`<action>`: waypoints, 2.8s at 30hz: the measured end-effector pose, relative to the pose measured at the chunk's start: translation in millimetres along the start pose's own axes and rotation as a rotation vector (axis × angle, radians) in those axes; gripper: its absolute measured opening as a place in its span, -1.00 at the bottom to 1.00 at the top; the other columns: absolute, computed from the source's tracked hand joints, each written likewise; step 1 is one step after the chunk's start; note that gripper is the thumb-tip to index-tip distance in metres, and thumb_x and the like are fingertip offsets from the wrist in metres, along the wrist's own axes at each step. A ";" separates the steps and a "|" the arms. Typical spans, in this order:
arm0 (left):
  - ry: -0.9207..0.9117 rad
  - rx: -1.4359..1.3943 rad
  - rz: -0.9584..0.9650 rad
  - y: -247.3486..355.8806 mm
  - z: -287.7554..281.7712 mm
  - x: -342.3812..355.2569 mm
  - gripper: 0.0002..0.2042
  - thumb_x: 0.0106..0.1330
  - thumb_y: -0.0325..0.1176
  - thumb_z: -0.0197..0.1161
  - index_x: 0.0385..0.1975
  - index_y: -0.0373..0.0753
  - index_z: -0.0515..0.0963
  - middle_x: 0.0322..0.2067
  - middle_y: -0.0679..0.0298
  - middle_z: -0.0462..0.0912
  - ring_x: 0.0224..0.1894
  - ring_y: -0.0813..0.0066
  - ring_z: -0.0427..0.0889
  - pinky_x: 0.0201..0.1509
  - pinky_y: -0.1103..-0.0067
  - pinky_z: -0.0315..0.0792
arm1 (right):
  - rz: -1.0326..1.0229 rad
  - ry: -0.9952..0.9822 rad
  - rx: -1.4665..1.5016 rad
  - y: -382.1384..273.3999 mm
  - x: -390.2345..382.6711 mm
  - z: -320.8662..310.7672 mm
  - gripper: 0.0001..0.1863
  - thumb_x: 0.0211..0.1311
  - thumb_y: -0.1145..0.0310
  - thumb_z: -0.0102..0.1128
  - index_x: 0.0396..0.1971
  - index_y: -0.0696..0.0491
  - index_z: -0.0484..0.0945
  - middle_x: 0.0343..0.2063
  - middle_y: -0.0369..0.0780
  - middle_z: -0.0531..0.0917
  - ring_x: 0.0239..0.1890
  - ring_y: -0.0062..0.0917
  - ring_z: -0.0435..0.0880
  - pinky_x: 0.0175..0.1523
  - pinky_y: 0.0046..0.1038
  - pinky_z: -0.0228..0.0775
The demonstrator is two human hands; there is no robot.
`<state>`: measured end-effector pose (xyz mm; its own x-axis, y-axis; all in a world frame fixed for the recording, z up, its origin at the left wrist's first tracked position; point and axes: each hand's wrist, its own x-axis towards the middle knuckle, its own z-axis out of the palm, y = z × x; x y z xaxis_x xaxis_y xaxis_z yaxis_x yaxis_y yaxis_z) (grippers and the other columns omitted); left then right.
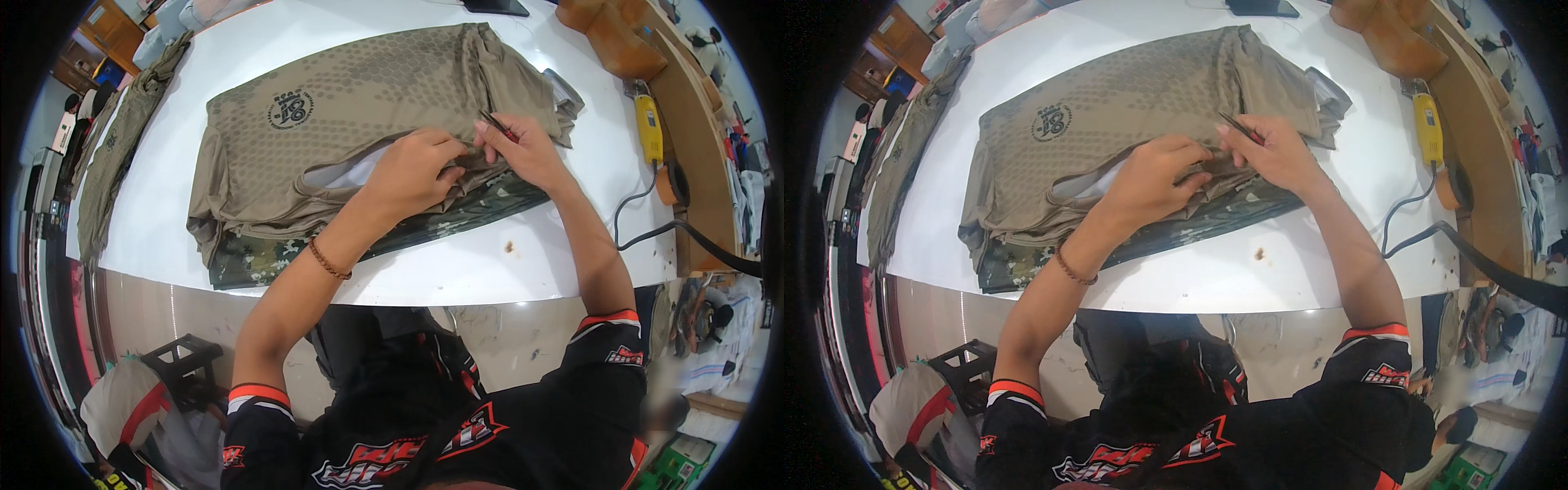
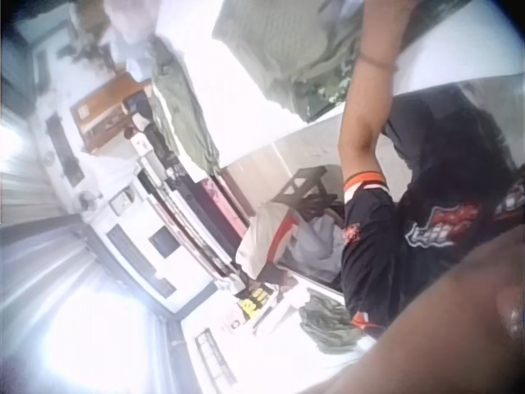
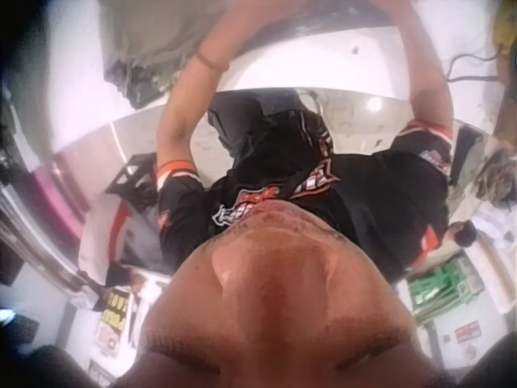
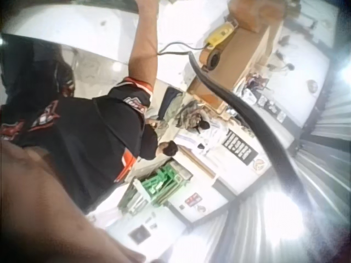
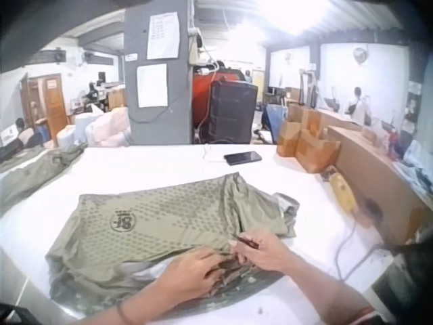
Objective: The person uses scissors to cut the neckline and side seams of a camouflage-patterned t-shirt laid on a white table. They repeatedly lift and reposition the garment to access different areas while cutting.
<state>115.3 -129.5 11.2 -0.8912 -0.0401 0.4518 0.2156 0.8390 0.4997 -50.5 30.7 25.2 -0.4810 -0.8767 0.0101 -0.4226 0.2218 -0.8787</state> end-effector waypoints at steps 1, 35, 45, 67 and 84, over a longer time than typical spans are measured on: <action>0.022 -0.030 0.001 -0.2 1.5 0.1 -0.79 0.16 -0.38 0.43 -0.23 -0.29 0.68 -0.20 0.09 0.69 -0.14 0.05 0.67 -0.04 0.29 0.56 | 0.005 -0.004 0.005 -1.3 -0.7 -0.3 -0.62 0.53 0.13 0.12 -0.39 0.13 0.64 -0.62 -0.39 0.55 -0.50 -0.76 0.46 -0.33 -0.63 0.24; 0.166 -0.252 -0.235 -0.4 6.8 1.0 -0.94 0.30 -0.60 0.25 -0.28 -0.36 0.55 -0.30 0.04 0.59 -0.29 0.07 0.61 -0.20 0.37 0.45 | -0.260 -0.141 -0.701 -26.2 -13.7 2.0 -0.60 0.40 0.02 0.18 -0.40 0.10 0.58 -0.59 -0.06 0.60 -0.40 -0.05 0.62 -0.27 -0.12 0.40; 0.261 -0.162 -0.014 7.0 6.4 -5.1 -0.88 0.18 -0.60 0.28 -0.35 -0.26 0.52 -0.32 0.12 0.59 -0.24 0.03 0.59 -0.15 0.29 0.47 | -0.159 -0.118 -0.649 -33.4 -12.8 5.6 -0.69 0.36 0.14 0.22 -0.38 0.11 0.56 -0.54 -0.04 0.61 -0.38 -0.03 0.60 -0.28 -0.15 0.37; 0.675 0.328 -0.578 42.0 -133.5 -217.9 -0.67 0.16 -0.54 0.48 -0.07 -0.37 0.63 -0.02 0.14 0.67 -0.59 0.69 0.47 -0.49 0.66 0.39 | -0.148 0.082 -0.589 -33.9 -13.1 17.2 -0.80 0.21 0.32 0.38 -0.31 0.16 0.67 -0.62 -0.09 0.59 -0.57 -0.28 0.52 -0.36 -0.34 0.33; 0.712 0.354 -0.328 -25.5 -118.7 -100.5 -0.86 0.23 -0.38 0.47 -0.29 -0.28 0.73 -0.47 0.27 0.71 -0.39 0.55 0.66 -0.32 0.62 0.48 | -0.155 0.428 0.137 -26.9 1.1 23.7 -0.78 0.57 0.29 0.04 -0.04 0.08 0.58 -0.36 -0.33 0.71 -0.49 -0.86 0.33 -0.34 -0.68 0.17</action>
<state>246.8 -211.3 40.8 -0.3984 -0.5416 0.7402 -0.2520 0.8406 0.4795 -21.5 13.7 37.5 -0.7056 -0.6342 0.3161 -0.4230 0.0191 -0.9059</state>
